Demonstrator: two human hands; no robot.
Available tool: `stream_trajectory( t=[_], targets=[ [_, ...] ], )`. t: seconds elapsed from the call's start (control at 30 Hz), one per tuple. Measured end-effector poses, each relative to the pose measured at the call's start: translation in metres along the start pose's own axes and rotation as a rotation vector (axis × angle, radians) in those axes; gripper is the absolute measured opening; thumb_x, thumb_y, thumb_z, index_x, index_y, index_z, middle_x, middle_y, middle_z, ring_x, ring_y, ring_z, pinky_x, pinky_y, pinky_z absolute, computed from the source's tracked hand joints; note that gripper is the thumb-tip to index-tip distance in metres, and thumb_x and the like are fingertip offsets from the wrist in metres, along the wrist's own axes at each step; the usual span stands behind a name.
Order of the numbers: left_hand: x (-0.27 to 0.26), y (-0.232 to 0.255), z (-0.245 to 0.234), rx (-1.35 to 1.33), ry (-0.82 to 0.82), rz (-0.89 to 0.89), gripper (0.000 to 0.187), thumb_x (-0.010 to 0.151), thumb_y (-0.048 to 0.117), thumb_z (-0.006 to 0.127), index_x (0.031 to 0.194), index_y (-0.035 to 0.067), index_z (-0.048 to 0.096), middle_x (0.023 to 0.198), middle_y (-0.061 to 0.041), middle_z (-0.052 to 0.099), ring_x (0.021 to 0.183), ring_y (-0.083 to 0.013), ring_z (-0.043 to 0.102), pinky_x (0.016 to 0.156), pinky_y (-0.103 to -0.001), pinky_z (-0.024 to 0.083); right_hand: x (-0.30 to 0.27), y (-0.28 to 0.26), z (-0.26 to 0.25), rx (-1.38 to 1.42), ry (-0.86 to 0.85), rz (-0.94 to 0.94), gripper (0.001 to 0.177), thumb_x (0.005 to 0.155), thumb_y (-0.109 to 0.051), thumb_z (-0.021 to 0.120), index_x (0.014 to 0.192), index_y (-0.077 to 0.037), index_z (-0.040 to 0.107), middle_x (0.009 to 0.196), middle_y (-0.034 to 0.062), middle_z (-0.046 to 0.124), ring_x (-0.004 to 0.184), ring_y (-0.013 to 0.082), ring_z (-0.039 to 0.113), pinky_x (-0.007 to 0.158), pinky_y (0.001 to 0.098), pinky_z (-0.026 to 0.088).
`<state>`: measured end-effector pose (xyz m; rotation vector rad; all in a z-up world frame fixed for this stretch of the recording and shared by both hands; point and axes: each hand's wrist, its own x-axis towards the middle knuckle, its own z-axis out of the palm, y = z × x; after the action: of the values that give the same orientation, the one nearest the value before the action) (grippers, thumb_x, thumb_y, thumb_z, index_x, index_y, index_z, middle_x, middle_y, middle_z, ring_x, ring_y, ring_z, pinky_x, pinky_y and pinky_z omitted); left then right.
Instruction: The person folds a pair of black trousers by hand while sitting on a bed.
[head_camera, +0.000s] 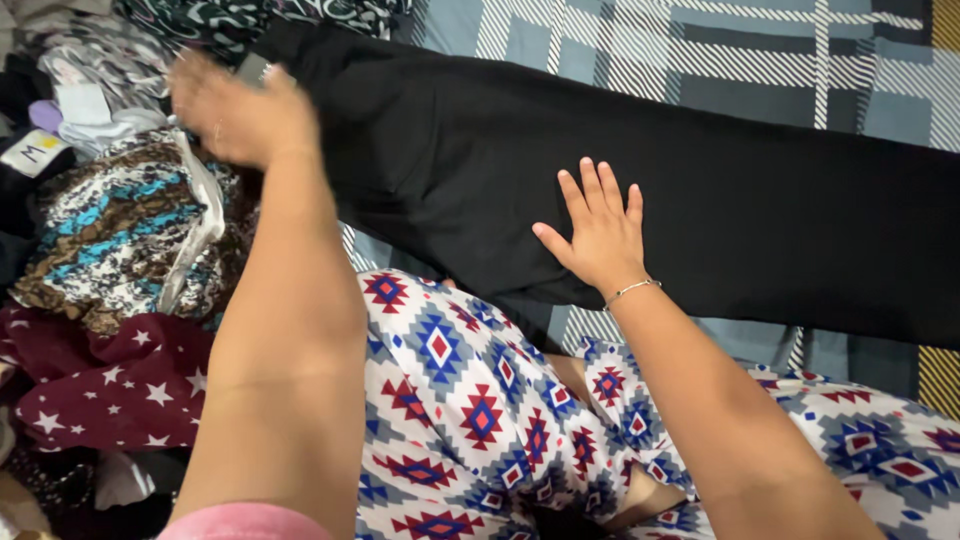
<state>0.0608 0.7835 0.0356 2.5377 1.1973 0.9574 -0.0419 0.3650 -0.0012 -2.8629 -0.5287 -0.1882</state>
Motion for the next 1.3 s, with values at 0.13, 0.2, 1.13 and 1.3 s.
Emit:
stream_trajectory(
  t=[0.13,0.2,1.13,1.3],
  targets=[
    [-0.053,0.098,-0.016,0.005,-0.459,0.582,0.083,0.1,0.055,0.064,0.159,0.006,0.034,0.168,-0.017,0.022,0.157,-0.0425,0.009,0.116,-0.075,0.021,0.001,-0.002,-0.002,0.0,0.007,-0.001,0.084,0.093,-0.068,0.053,0.157,-0.015,0.044,0.166,0.0166,0.032,0.154,0.0348,0.024,0.117,0.0659,0.016],
    [-0.102,0.122,-0.027,-0.238,-0.424,0.946,0.092,0.087,0.054,0.072,0.157,0.003,0.041,0.164,-0.024,0.024,0.15,-0.0464,0.013,0.108,-0.076,0.024,0.0,-0.001,0.0,-0.001,-0.003,0.008,0.083,0.093,-0.068,0.054,0.157,-0.016,0.044,0.166,0.0149,0.031,0.154,0.0337,0.023,0.118,0.0656,0.016],
    [-0.14,0.126,-0.006,0.007,-1.181,1.036,0.073,0.097,0.063,0.047,0.161,0.032,0.028,0.171,0.005,0.012,0.158,-0.0242,0.006,0.125,-0.055,0.008,-0.017,-0.043,-0.074,0.498,-0.326,-0.309,0.028,0.071,-0.011,0.08,0.095,-0.006,0.066,0.139,0.0125,0.059,0.126,0.0349,0.059,0.103,0.0385,0.051],
    [-0.138,0.124,-0.013,0.01,-1.156,1.061,0.071,0.098,0.059,0.049,0.16,0.032,0.029,0.171,0.005,0.013,0.158,-0.0232,0.008,0.126,-0.055,0.009,-0.025,-0.055,-0.082,0.283,-0.297,-0.272,0.026,0.067,-0.016,0.084,0.089,-0.006,0.076,0.124,0.0112,0.062,0.108,0.0325,0.062,0.086,0.043,0.052]
  ],
)
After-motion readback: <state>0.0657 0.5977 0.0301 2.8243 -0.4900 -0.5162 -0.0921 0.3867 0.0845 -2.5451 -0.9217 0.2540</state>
